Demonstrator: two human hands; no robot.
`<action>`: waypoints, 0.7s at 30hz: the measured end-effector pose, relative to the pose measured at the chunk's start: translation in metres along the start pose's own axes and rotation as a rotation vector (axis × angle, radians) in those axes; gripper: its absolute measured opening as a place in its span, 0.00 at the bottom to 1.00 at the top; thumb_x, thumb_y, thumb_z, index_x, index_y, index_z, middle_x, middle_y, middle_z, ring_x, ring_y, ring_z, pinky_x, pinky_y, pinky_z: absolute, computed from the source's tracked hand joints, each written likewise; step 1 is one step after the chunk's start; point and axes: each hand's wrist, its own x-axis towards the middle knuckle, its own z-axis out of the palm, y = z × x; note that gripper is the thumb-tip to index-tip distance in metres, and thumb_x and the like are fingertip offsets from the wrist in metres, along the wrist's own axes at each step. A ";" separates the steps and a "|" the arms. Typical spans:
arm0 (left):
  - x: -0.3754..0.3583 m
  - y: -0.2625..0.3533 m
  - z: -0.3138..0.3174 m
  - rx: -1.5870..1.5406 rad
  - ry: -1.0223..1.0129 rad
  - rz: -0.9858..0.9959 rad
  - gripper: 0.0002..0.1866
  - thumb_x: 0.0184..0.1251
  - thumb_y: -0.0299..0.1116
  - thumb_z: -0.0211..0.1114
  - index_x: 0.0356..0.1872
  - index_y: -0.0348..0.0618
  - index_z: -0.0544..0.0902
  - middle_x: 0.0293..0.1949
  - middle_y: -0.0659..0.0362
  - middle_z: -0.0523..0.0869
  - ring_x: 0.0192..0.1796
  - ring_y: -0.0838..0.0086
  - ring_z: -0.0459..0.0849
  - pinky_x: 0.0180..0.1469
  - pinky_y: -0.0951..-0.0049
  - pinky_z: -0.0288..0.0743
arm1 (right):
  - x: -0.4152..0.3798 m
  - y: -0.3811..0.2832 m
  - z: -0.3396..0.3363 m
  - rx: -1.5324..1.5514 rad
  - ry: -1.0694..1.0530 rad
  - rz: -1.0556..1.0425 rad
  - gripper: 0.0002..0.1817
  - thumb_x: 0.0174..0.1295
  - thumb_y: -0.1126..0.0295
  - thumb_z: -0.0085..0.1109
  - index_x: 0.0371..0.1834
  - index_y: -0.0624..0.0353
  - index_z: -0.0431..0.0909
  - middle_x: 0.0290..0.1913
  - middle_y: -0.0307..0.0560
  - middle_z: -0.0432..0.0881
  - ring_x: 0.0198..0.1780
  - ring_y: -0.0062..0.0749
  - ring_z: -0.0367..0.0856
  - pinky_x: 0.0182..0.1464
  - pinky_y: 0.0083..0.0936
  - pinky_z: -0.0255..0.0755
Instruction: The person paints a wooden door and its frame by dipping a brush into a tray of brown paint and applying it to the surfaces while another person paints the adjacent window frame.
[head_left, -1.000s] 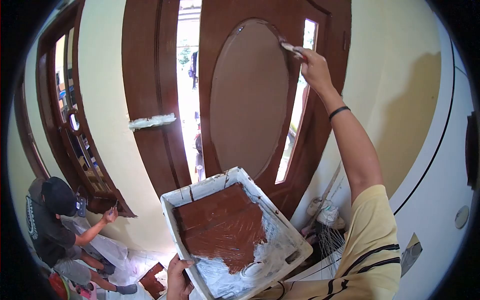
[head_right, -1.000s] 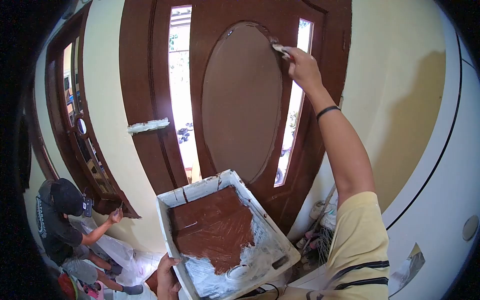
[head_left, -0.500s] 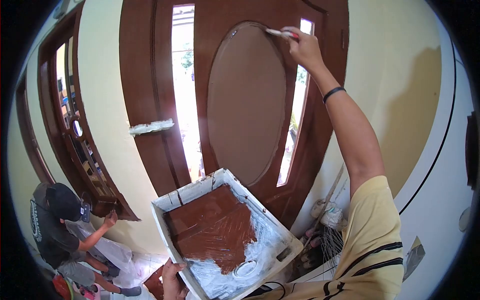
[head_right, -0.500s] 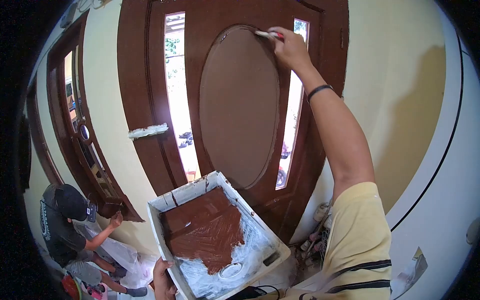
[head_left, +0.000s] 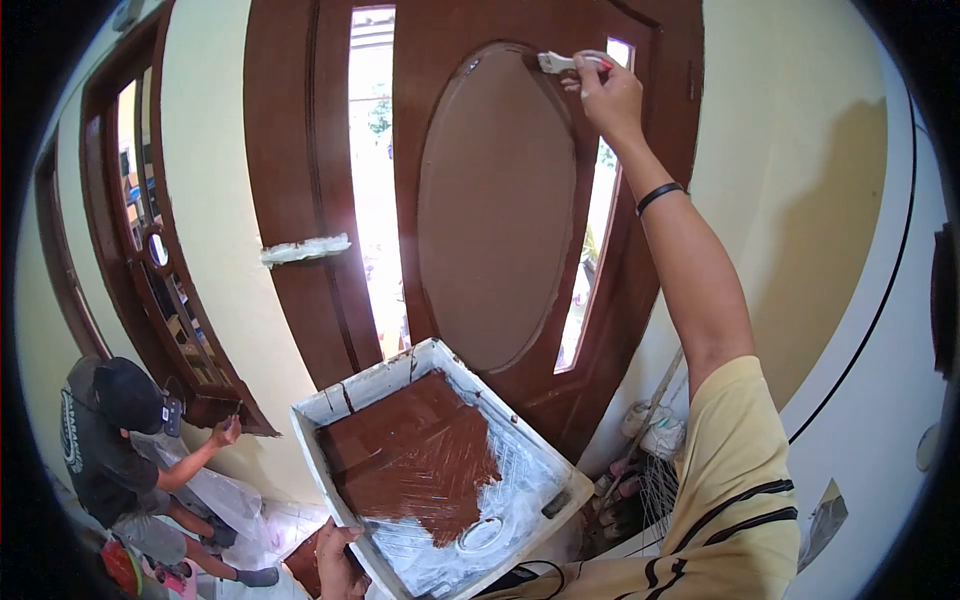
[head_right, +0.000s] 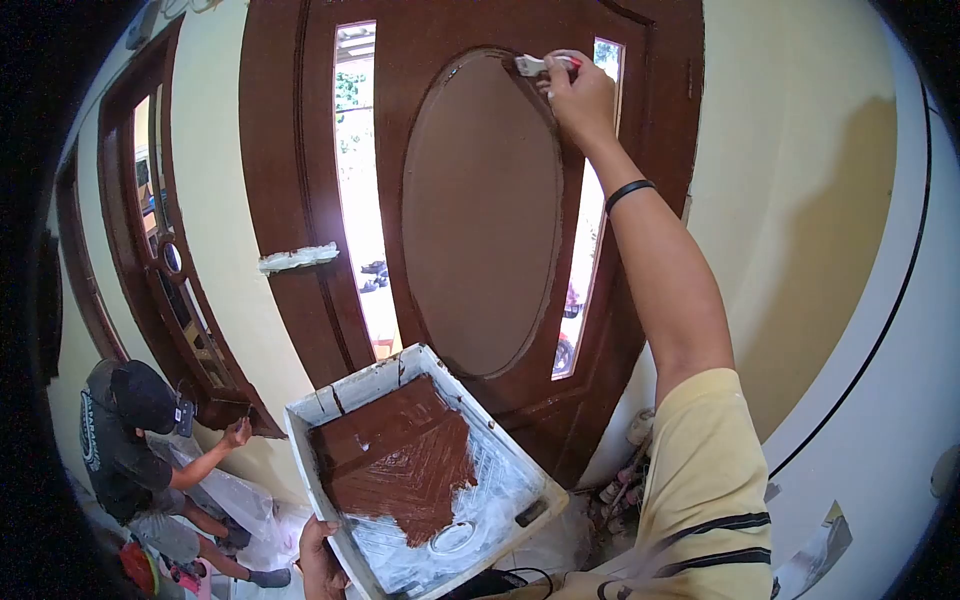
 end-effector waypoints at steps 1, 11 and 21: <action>0.002 0.000 -0.006 0.033 -0.016 -0.013 0.26 0.48 0.35 0.62 0.51 0.35 0.74 0.40 0.56 0.81 0.43 0.68 0.79 0.48 0.69 0.74 | -0.002 0.004 -0.002 -0.020 0.029 0.019 0.14 0.66 0.63 0.58 0.41 0.65 0.82 0.29 0.50 0.87 0.31 0.31 0.88 0.38 0.25 0.78; -0.002 -0.003 -0.010 0.031 0.008 0.006 0.21 0.53 0.36 0.62 0.48 0.38 0.77 0.38 0.57 0.82 0.41 0.70 0.80 0.45 0.71 0.75 | 0.008 0.009 0.014 0.127 0.075 -0.013 0.15 0.65 0.63 0.58 0.41 0.66 0.82 0.28 0.52 0.86 0.32 0.33 0.87 0.38 0.28 0.78; 0.007 -0.006 -0.018 0.055 0.007 0.020 0.26 0.45 0.34 0.60 0.50 0.34 0.76 0.38 0.56 0.81 0.40 0.68 0.79 0.47 0.69 0.73 | -0.066 0.028 -0.043 -0.276 0.043 0.098 0.16 0.63 0.62 0.58 0.34 0.68 0.83 0.25 0.56 0.84 0.29 0.41 0.86 0.36 0.31 0.77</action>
